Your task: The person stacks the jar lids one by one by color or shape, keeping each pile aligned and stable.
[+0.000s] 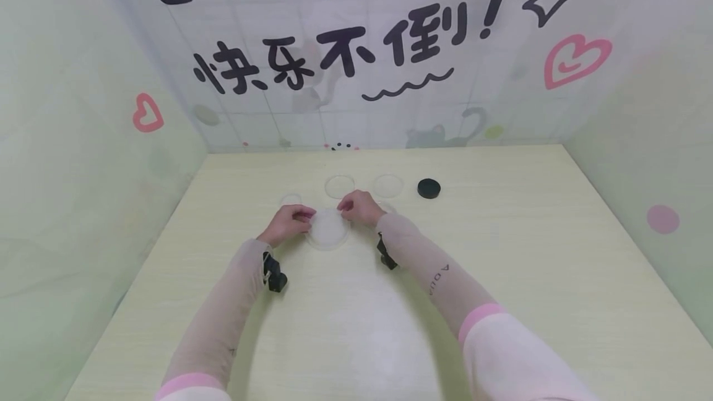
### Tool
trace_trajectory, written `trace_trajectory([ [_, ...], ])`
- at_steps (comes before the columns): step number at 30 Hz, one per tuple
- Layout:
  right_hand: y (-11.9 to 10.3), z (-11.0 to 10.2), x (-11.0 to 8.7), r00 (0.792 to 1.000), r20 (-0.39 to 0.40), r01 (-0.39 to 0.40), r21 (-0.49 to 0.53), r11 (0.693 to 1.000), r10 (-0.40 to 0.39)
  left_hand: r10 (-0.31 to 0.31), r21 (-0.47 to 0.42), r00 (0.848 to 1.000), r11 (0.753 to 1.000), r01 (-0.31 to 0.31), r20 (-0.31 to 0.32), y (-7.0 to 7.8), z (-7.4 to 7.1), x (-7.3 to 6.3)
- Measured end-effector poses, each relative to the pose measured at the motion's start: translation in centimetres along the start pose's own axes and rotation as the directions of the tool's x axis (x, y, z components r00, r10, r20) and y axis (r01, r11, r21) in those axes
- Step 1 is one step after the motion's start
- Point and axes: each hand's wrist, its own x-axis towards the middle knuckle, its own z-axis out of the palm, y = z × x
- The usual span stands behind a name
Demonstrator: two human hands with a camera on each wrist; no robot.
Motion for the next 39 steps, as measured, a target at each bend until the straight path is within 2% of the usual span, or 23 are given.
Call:
trace_trajectory([
  [15,-0.42,0.00,-0.25,1.000,-0.006,-0.027,-0.049,0.998,0.026,-0.023,0.043,0.999,0.999,0.024,-0.026,-0.34,0.45,0.52],
  [21,-0.43,-0.10,-0.20,1.000,-0.013,-0.018,-0.077,0.997,0.017,-0.010,0.062,1.000,0.998,0.012,-0.025,-0.29,0.49,0.67],
  [29,-0.43,-0.01,-0.05,1.000,-0.015,-0.016,-0.079,0.997,0.015,-0.017,0.035,0.999,0.999,0.018,-0.036,-0.17,0.46,0.53],
  [39,-0.28,0.29,0.14,1.000,-0.018,0.009,-0.070,0.997,-0.011,-0.083,-0.027,0.993,0.996,0.081,-0.079,-0.36,0.67,0.42],
])
